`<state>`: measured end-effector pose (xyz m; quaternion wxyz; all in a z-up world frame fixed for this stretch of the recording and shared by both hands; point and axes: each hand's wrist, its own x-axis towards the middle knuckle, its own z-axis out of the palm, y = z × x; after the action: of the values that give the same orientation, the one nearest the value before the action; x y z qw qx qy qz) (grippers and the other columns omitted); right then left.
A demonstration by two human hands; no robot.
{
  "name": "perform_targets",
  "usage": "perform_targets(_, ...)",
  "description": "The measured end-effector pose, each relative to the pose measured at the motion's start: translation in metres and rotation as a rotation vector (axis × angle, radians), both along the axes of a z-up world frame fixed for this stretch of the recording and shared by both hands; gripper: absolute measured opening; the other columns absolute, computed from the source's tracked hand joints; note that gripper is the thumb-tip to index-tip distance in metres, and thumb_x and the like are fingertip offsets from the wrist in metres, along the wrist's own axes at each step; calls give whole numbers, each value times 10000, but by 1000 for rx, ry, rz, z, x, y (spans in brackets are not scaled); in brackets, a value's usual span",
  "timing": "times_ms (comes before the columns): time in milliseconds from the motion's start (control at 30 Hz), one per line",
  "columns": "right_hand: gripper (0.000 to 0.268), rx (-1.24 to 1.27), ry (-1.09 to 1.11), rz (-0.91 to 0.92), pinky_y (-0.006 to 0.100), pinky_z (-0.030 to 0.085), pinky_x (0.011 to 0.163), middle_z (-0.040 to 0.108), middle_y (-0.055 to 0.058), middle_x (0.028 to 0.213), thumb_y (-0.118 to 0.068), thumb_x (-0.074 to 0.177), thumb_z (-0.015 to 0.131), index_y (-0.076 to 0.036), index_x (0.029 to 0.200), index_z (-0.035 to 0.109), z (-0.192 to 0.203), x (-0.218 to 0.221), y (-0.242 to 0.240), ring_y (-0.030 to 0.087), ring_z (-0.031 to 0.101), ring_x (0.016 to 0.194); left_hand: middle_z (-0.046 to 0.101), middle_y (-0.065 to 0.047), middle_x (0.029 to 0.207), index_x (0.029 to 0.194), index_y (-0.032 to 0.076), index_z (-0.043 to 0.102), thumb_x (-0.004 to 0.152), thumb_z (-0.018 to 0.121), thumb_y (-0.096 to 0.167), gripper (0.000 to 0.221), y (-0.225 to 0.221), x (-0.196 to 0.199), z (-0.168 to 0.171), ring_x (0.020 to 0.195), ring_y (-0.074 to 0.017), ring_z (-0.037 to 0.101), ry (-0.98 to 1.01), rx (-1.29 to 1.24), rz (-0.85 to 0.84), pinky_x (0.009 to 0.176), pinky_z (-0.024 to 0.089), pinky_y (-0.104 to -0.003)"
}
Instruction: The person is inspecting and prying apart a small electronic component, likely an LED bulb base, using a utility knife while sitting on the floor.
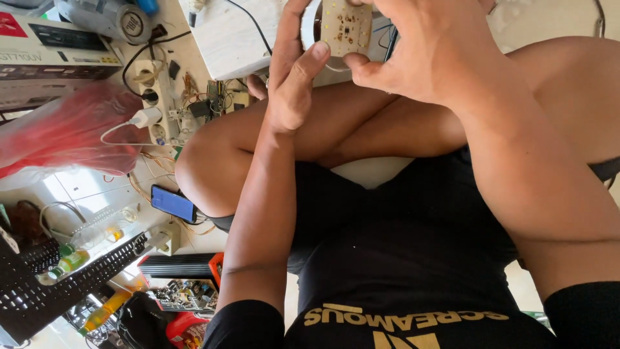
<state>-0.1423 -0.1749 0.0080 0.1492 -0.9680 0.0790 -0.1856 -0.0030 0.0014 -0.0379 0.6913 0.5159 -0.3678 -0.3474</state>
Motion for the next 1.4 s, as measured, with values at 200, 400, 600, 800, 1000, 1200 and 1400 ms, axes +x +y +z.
perform_targets(200,498,184,-134,116,407,527,807,736,154,1130,-233,887,945,10,1276,751,1,2,-2,321,660,876,484,-116,1583,1594,114,358,1030,527,110,589,-1,-3,12,1479,-270,470,-7,-1,-31,1327,355,-433)
perform_targets(400,489,267,-220,175,430,510,822,690,178,1164,-96,827,959,47,1214,696,7,5,-2,351,629,947,430,-122,1619,1618,111,327,1062,534,114,593,-1,-1,6,1518,-285,445,-38,6,-24,1345,357,-459)
perform_targets(600,526,384,-188,188,401,548,842,711,198,1306,-53,787,914,117,1222,671,10,10,-5,342,680,977,310,-115,1731,1651,84,278,1132,518,229,590,-2,0,9,1640,-292,351,-212,71,9,1424,294,-466)
perform_targets(800,520,575,-210,230,370,573,842,666,229,1317,31,760,900,153,1207,662,9,15,-5,315,654,992,392,-148,1682,1680,163,210,1168,513,353,625,-4,-1,14,1588,-315,417,-189,67,-5,1384,310,-477)
perform_targets(1000,432,511,-209,182,360,558,826,647,177,1336,-20,762,879,102,1124,676,2,18,-2,279,648,955,263,-97,1753,1674,161,229,1147,506,466,669,-3,-2,10,1639,-324,335,-246,121,46,1399,269,-529)
perform_targets(1200,501,570,-264,208,391,533,912,651,199,1311,-29,731,890,115,1158,672,-3,21,0,327,661,1095,226,-178,1727,1648,108,215,1113,422,498,694,-5,-6,27,1646,-377,207,-177,154,48,1373,123,-556)
perform_targets(1400,519,637,-252,207,353,534,869,637,175,1349,-28,711,866,100,1187,703,-8,23,6,287,649,1107,368,-186,1593,1644,118,156,875,615,123,895,1,-6,20,1479,-353,402,130,20,-43,1289,316,-516)
